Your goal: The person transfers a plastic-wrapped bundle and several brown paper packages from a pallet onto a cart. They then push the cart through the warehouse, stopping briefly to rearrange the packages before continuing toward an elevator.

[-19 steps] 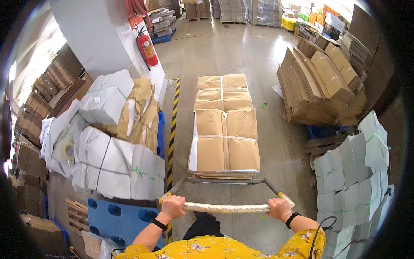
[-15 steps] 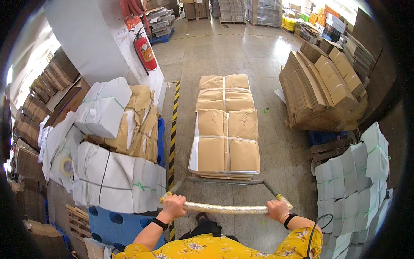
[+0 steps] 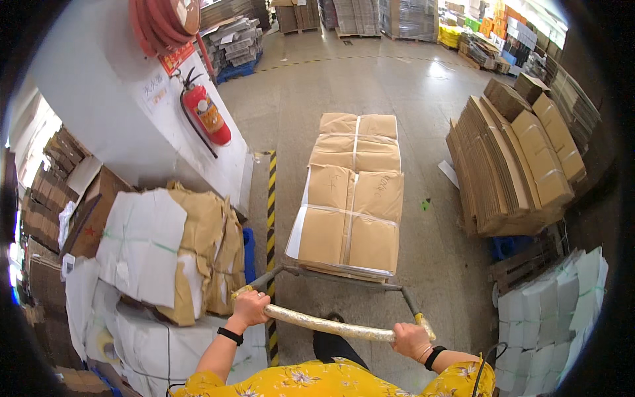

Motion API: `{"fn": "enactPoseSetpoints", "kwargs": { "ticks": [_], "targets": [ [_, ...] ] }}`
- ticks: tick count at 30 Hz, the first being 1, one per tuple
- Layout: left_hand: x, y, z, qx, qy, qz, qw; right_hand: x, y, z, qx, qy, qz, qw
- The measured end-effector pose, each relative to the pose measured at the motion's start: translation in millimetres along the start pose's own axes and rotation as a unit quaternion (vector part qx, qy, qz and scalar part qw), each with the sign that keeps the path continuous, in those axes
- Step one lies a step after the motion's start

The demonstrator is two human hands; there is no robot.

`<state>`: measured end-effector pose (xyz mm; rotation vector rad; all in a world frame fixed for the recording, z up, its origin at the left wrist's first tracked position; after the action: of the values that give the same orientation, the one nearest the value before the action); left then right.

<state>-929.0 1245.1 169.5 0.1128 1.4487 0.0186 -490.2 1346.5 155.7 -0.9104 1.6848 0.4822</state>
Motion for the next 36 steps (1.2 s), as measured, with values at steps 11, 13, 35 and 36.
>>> {"fn": "enactPoseSetpoints", "kwargs": {
  "ticks": [11,13,35,36],
  "targets": [
    [-3.6,241.2,-174.4,0.032,0.011,-0.127,0.991,-65.1,252.9,48.5,0.069,0.059,-0.095,0.991],
    [-7.0,287.7,-206.6,0.035,0.000,-0.131,0.991,-72.1,297.2,56.8,0.079,0.067,-0.071,0.992],
    [25.7,770.6,-509.8,0.063,0.054,-0.164,0.983,-167.9,770.6,195.8,0.148,0.105,0.001,0.983],
    [27.5,790.0,-520.6,0.066,0.046,-0.154,0.985,-173.2,791.1,204.6,0.149,0.111,-0.006,0.983]
  ]
}}
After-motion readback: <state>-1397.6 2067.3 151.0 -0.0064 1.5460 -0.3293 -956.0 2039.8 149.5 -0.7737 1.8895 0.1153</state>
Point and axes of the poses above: each hand's wrist, its own y-axis towards the middle knuckle, its own x-axis out of the palm, z = x × y, the point moved 4 cm from there along y, towards the middle knuckle, and after that the axes turned 1 degree about y, right-handed, at the moved point
